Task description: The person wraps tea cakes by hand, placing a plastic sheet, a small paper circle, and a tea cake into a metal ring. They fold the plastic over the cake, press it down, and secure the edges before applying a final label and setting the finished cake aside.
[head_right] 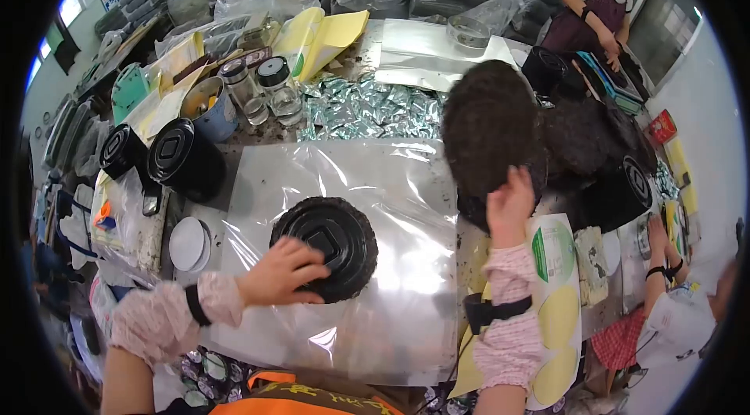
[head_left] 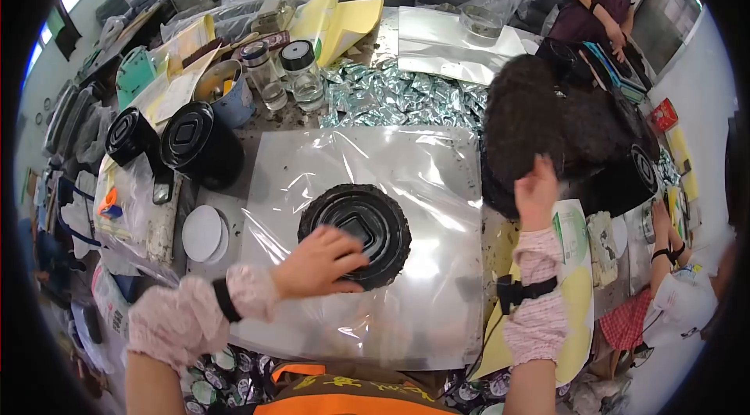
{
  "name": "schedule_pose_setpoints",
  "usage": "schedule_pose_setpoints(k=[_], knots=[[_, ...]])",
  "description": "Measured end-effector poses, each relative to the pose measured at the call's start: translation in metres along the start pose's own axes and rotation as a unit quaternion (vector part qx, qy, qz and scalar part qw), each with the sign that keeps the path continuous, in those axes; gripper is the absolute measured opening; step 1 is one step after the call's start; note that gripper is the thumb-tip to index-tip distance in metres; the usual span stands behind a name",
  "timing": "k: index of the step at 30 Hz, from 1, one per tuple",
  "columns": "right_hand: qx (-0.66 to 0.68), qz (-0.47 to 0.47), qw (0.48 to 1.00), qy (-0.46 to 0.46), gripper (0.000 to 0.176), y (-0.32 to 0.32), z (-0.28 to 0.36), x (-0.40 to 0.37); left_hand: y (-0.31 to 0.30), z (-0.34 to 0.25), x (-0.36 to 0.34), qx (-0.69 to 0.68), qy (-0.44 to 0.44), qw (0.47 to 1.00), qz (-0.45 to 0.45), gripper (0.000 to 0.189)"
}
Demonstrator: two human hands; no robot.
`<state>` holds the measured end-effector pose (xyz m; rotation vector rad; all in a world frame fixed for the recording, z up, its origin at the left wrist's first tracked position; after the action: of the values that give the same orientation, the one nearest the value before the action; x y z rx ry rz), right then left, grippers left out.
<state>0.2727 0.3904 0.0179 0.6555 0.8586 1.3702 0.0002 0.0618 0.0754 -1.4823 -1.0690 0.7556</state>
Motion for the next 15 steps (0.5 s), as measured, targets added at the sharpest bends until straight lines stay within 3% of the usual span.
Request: schedule_pose_setpoints(k=[2, 3, 6, 9, 13, 15], knots=[[0.133, 0.092, 0.973, 0.162, 0.024, 0.018, -0.063, -0.009, -0.005, 0.007, 0.032, 0.067, 0.027, 0.997, -0.026, 0.059], [0.135, 0.072, 0.974, 0.166, 0.023, 0.020, -0.084, -0.015, -0.001, 0.011, 0.041, 0.102, 0.040, 0.993, -0.037, 0.064], [0.145, 0.124, 0.949, 0.252, 0.029, 0.050, -0.116, -0.052, 0.049, 0.023, 0.025, 0.127, 0.016, 0.989, 0.072, 0.071], [0.160, 0.162, 0.920, 0.318, 0.034, 0.044, -0.129, -0.062, 0.075, 0.027, 0.019, 0.112, 0.006, 0.990, 0.089, 0.072], [0.078, 0.142, 0.936, 0.314, 0.036, 0.039, -0.129, -0.071, 0.098, 0.037, 0.022, 0.126, -0.014, 0.987, 0.104, 0.075], [0.124, 0.186, 0.900, 0.373, 0.035, 0.043, -0.128, -0.085, 0.105, 0.038, 0.026, 0.123, -0.019, 0.988, 0.094, 0.072]])
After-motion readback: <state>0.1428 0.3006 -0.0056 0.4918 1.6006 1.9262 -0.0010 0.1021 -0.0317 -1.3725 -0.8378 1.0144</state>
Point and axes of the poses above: each hand's wrist, its own x-axis towards the middle knuckle, its own y-axis out of the palm, z = x × y, the point moved 8 cm from there along x, towards the middle knuckle, and after that the axes turned 15 degrees about x, right-handed, at the moved point
